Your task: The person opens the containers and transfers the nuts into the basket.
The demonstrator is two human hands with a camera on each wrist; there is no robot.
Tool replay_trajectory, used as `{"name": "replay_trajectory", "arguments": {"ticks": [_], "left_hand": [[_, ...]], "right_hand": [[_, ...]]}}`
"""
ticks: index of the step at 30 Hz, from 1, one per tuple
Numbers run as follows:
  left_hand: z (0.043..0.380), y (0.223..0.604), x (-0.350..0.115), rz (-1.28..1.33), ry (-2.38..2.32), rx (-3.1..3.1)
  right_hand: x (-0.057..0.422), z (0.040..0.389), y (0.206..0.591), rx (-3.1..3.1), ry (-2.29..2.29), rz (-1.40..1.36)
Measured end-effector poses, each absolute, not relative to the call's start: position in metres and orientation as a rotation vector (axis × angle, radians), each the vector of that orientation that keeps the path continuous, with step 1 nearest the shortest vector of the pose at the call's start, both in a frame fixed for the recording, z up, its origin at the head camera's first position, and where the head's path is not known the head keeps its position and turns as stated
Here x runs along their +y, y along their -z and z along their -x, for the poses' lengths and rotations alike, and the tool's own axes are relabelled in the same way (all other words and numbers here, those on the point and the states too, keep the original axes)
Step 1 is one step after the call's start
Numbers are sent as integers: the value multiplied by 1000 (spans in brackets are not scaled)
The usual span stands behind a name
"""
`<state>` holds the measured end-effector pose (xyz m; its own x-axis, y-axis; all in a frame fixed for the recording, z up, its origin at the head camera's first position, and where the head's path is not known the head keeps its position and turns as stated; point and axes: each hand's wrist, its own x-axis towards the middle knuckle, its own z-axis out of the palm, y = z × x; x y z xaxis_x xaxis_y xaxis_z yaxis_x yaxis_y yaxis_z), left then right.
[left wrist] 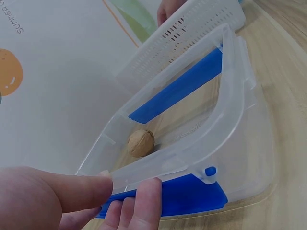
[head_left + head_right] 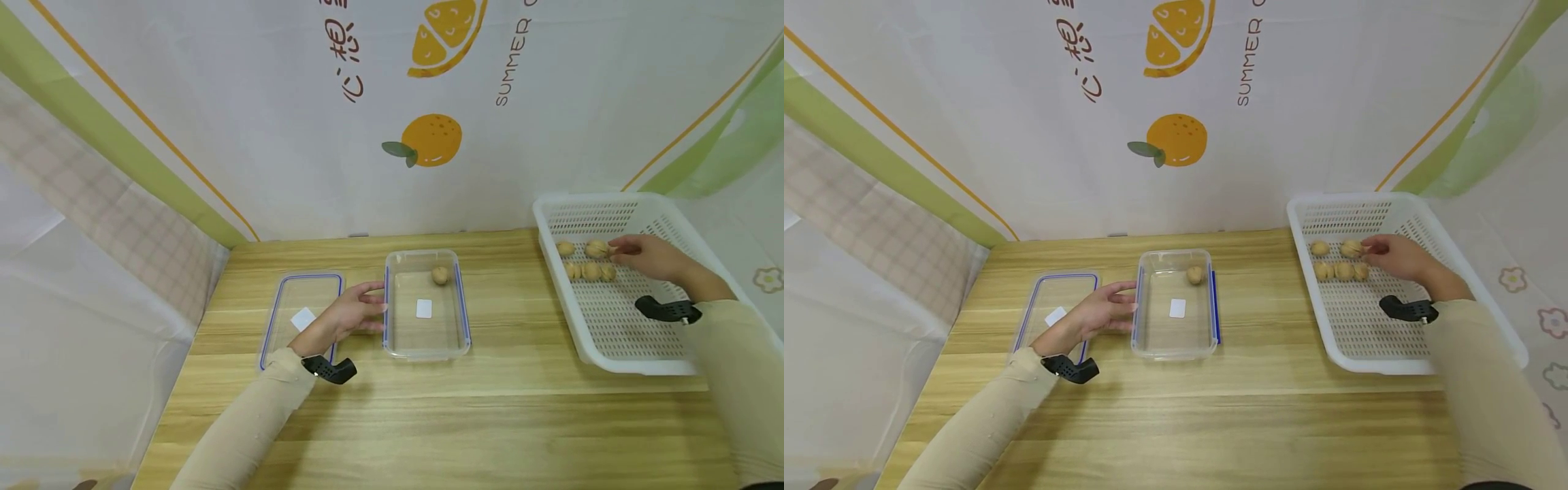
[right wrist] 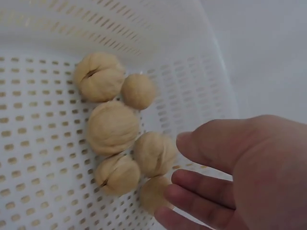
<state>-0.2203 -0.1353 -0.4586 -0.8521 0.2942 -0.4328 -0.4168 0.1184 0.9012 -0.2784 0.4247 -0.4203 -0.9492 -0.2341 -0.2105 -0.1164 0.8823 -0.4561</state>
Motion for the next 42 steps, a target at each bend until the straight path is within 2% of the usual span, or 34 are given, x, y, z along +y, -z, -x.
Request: {"name": "replay_trajectory", "arguments": {"ticks": [22, 42], "left_hand": [[217, 454, -135, 144, -1790, 1858], [218, 456, -135, 159, -1785, 1880]], "right_hand": [[392, 254, 384, 2801, 696, 396], [335, 240, 363, 2846, 896, 664]]}}
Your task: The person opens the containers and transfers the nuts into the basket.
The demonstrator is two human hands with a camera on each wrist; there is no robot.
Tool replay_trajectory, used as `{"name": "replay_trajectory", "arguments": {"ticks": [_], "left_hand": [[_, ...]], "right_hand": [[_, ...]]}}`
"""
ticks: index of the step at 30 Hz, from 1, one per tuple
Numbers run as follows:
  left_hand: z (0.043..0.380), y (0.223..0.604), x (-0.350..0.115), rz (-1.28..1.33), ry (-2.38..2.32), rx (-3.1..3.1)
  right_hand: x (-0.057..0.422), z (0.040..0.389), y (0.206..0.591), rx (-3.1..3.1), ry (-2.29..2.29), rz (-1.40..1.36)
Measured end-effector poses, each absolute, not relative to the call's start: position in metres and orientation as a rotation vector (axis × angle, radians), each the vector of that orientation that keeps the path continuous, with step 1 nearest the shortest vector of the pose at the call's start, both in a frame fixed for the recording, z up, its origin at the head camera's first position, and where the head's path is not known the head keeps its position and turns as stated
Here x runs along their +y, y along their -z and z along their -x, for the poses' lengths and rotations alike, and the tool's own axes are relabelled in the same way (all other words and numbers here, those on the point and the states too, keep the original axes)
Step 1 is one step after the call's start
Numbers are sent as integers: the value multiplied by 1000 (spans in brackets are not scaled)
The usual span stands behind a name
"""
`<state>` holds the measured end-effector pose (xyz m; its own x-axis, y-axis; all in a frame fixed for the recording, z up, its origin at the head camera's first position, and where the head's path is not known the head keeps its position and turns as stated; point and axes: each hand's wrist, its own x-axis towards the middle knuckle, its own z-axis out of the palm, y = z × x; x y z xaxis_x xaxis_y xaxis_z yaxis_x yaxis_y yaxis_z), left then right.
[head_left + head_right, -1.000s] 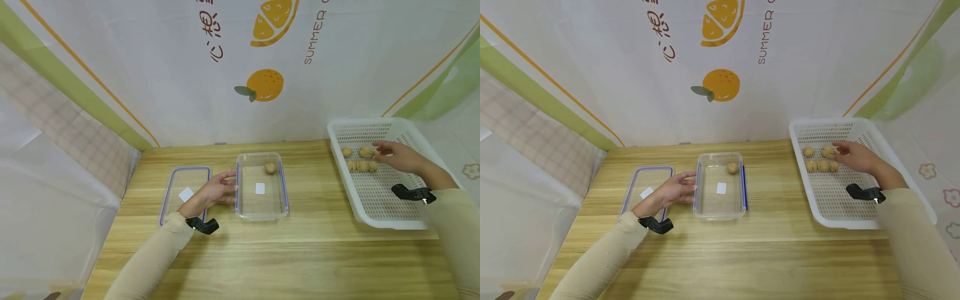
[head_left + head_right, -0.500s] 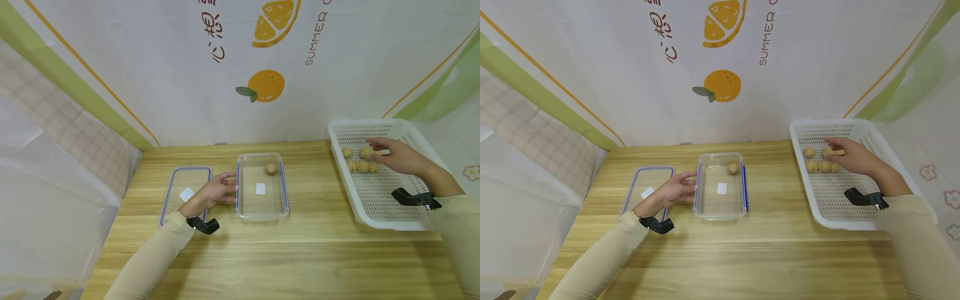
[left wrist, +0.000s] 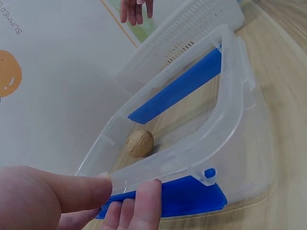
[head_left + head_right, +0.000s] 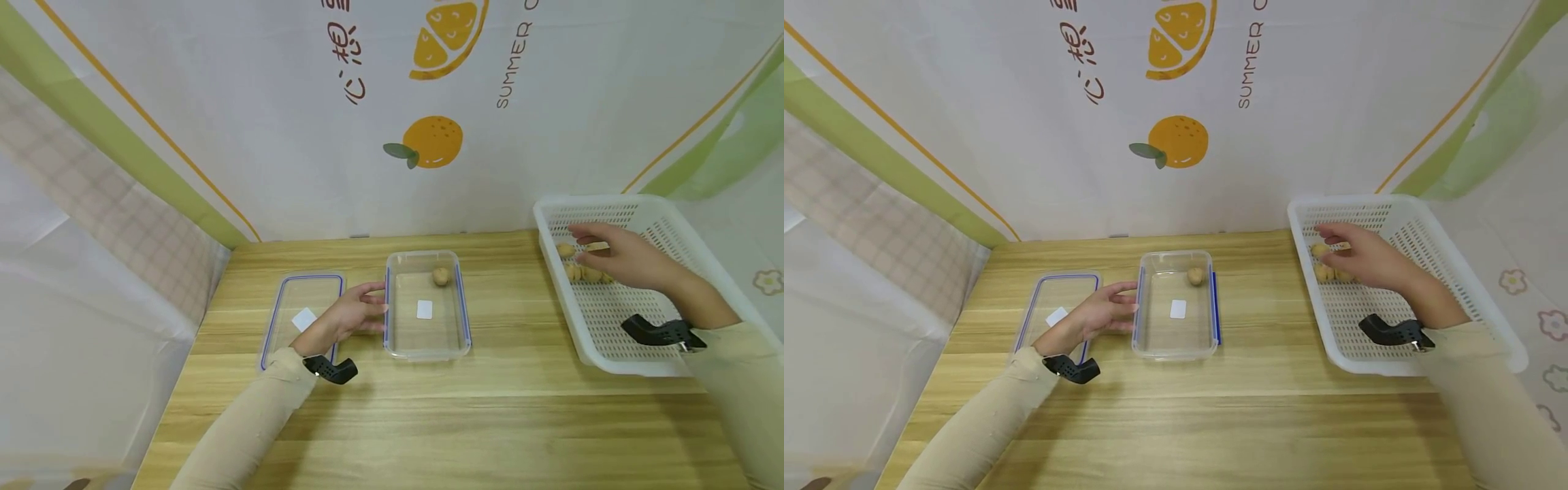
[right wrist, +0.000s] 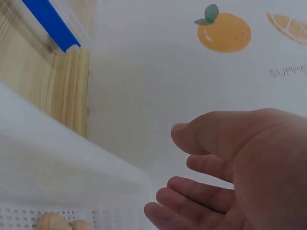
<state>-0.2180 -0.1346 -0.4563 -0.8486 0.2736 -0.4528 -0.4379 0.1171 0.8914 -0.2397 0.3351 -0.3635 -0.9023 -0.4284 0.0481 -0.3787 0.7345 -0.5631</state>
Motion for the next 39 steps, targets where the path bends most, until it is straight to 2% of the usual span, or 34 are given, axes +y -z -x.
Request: {"name": "replay_trajectory", "arguments": {"ticks": [7, 17, 39], "left_hand": [[218, 455, -134, 153, -1774, 1892], [218, 457, -135, 135, -1777, 1887], [218, 456, -134, 137, -1776, 1890]], "right_hand": [[311, 232, 359, 2752, 979, 788], [271, 230, 363, 2722, 933, 819], [179, 225, 388, 2594, 1100, 678]]}}
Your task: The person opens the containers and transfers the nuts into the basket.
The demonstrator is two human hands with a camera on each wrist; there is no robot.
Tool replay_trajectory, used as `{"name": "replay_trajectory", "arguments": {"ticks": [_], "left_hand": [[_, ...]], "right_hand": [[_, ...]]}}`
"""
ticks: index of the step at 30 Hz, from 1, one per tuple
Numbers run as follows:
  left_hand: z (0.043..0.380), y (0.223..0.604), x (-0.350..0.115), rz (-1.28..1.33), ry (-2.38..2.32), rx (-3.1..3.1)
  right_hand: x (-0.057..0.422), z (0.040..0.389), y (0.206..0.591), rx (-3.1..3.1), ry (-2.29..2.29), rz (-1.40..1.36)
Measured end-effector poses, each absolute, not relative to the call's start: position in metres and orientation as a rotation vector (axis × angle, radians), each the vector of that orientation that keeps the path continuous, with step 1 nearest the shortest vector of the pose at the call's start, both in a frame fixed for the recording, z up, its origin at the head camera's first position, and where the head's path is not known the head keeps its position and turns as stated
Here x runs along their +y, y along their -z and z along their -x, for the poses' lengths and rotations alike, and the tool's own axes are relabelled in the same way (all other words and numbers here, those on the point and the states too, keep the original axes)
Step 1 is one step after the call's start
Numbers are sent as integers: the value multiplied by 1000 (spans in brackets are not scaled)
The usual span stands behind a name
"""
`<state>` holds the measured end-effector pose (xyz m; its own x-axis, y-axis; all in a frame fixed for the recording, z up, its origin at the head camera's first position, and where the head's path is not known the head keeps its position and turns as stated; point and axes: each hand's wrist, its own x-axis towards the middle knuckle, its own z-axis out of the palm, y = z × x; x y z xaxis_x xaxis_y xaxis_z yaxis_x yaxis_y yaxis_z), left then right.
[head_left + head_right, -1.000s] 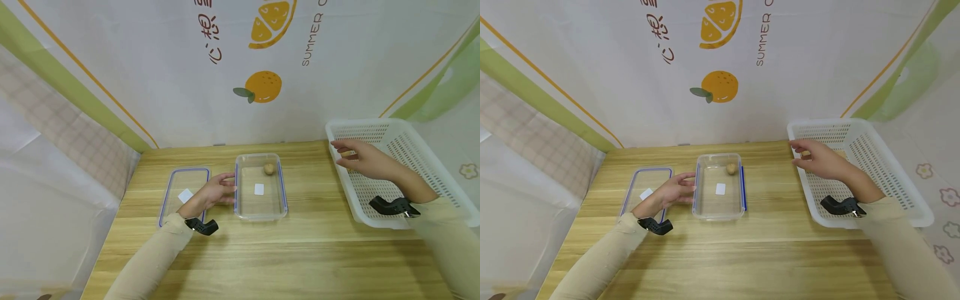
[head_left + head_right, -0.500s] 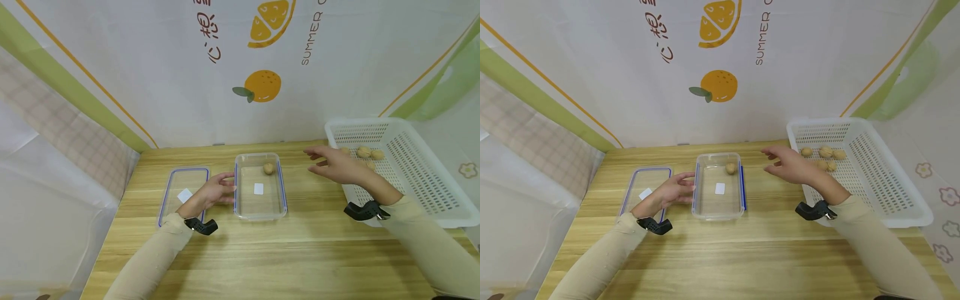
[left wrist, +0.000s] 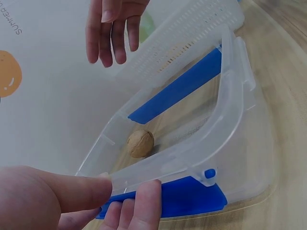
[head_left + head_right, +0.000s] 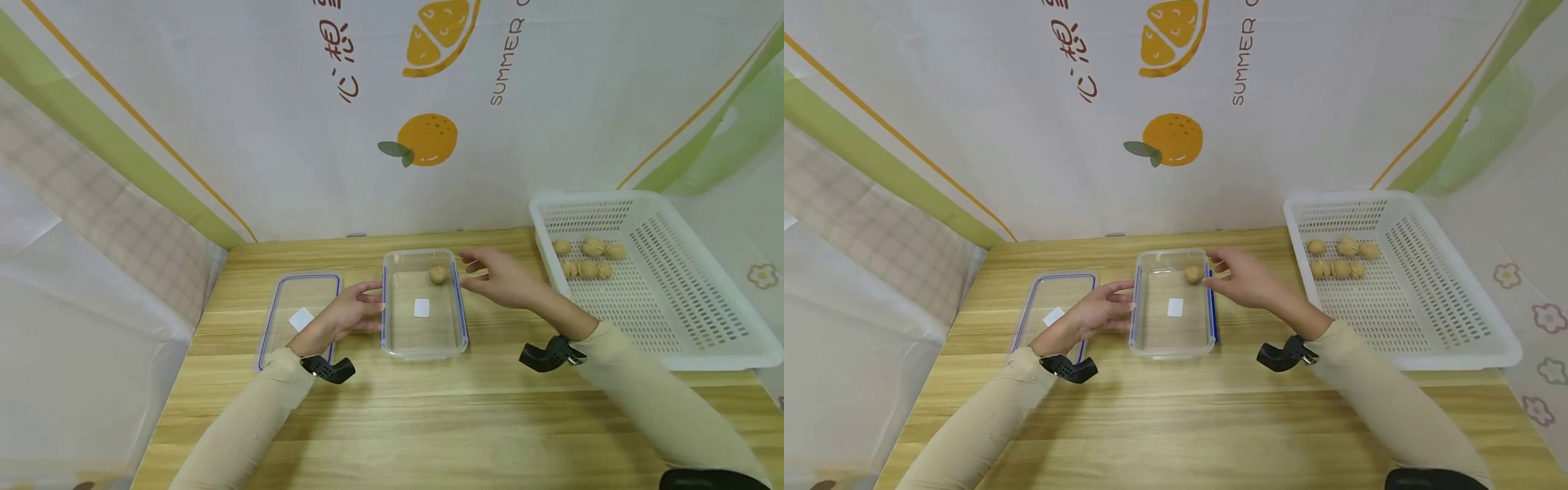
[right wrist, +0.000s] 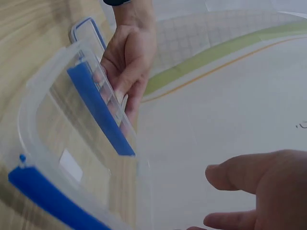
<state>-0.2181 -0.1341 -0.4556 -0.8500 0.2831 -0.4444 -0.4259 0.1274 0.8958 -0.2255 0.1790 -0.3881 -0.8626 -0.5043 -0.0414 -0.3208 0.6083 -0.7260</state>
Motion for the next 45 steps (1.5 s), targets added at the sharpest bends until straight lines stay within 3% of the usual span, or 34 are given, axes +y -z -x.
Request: {"name": "replay_trajectory", "arguments": {"ticks": [18, 45], "left_hand": [[220, 458, -134, 140, -1787, 1879], [219, 455, -133, 134, -1806, 1870]], "right_hand": [[112, 228, 424, 2428, 1259, 533], [81, 253, 452, 2507, 1239, 101]]}}
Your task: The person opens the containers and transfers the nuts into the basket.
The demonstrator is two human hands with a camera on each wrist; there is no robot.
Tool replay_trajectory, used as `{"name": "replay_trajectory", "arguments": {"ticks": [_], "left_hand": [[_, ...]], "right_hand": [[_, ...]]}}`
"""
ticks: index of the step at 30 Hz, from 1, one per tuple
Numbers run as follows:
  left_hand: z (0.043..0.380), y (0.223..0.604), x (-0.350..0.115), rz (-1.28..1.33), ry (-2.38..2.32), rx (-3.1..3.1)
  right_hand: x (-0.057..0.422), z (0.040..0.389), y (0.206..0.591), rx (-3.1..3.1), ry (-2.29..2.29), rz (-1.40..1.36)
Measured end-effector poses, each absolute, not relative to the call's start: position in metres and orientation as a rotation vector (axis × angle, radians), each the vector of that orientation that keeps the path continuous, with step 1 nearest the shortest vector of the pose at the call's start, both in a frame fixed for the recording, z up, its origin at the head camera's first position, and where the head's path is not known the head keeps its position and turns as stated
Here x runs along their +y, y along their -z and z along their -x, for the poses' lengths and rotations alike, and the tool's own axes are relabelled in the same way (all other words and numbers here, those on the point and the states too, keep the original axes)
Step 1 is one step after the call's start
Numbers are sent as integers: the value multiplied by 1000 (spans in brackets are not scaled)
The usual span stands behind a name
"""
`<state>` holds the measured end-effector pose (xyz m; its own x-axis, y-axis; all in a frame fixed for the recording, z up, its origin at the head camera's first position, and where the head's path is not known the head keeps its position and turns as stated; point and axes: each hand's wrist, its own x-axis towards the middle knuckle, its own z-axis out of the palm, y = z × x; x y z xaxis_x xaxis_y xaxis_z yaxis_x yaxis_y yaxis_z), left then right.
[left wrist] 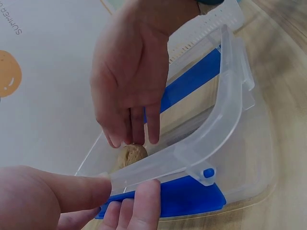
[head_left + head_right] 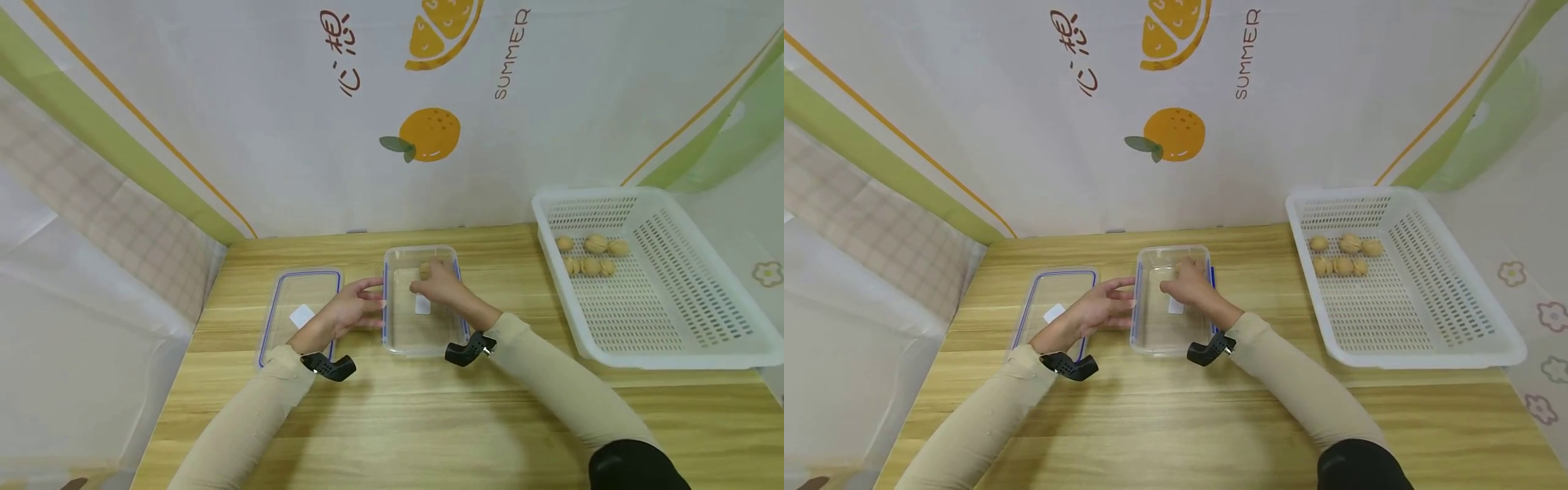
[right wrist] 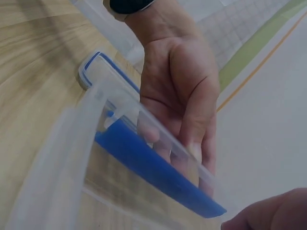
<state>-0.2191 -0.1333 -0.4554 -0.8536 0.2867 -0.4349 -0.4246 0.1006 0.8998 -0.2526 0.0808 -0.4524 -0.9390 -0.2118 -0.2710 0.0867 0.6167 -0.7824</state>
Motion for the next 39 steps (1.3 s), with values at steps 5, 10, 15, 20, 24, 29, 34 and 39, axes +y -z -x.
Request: {"name": "replay_trajectory", "arguments": {"ticks": [5, 10, 15, 20, 24, 29, 34, 39], "left_hand": [[219, 456, -133, 140, -1802, 1871], [220, 456, -133, 149, -1804, 1877], [221, 456, -133, 149, -1802, 1876], [220, 457, -134, 154, -1802, 1871], [220, 456, -134, 147, -1804, 1868], [220, 457, -134, 136, -1800, 1866], [220, 456, -134, 138, -1800, 1871], [220, 457, -134, 140, -1800, 1868]], "right_hand": [[76, 257, 458, 2515, 1235, 10], [71, 260, 461, 2528, 1257, -69], [67, 263, 468, 2572, 1290, -92], [65, 264, 473, 2595, 1341, -97], [66, 266, 476, 2631, 1336, -71], [67, 268, 477, 2671, 1352, -15], [67, 268, 478, 2686, 1379, 12], [66, 268, 479, 2663, 1427, -11]]}}
